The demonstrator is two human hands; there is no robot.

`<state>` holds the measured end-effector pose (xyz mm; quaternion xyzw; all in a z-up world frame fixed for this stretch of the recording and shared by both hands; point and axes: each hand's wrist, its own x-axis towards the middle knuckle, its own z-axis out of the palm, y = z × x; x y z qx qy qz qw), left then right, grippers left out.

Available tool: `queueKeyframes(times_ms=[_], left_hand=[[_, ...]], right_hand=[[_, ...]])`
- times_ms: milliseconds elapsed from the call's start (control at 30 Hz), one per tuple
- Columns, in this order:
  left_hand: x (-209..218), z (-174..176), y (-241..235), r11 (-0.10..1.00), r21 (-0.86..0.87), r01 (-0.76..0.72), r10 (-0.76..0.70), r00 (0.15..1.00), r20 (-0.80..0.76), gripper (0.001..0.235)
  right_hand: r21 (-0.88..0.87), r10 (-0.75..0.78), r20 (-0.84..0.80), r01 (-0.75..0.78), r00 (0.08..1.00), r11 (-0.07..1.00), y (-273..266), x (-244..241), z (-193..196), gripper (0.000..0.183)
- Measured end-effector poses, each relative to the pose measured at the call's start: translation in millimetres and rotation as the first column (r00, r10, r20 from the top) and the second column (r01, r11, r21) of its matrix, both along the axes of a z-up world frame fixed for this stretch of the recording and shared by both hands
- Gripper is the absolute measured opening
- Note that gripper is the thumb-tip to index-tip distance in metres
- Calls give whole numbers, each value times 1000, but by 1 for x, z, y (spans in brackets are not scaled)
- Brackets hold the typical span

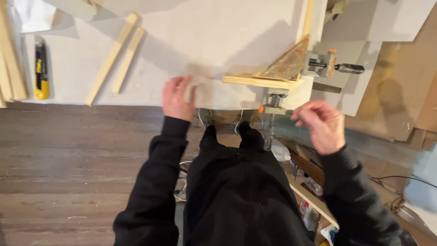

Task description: The person clamps a mitered wooden frame corner in a bench vise, hammers nails into the joint, then applies glue to a frame corner piece and fits it together, pressing the joint by hand. They reposition the frame in the vise and hammer additional nails to secure the corners.

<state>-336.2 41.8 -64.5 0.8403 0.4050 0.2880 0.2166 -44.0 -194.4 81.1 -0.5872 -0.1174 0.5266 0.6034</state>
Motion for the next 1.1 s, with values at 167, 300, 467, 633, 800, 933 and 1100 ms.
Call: queueKeyframes(times_ms=[167,300,467,633,800,933,1100], left_hand=[[114,49,-63,995,-26,97,-89,970,228,18],[193,47,-105,974,-27,225,-219,963,156,14],[252,23,-134,993,3,119,-119,992,36,11],[267,11,-144,999,3,50,-50,998,-42,11],[272,17,-146,999,21,49,-47,994,-102,14],[272,11,-147,998,7,55,-54,990,-133,17],[275,10,-150,1000,25,-13,16,991,-131,16]], right_hand=[[-252,244,539,-123,806,960,4,100,-47,10],[-388,499,859,-493,114,779,26,153,-85,14],[-400,526,850,-674,-20,621,47,194,-137,13],[-332,470,881,-771,-48,543,58,200,-129,11],[-322,466,883,-797,-59,510,59,205,-125,9],[-305,425,902,-805,-74,509,69,215,-117,11],[-495,484,861,-480,-156,725,89,310,-154,20]])
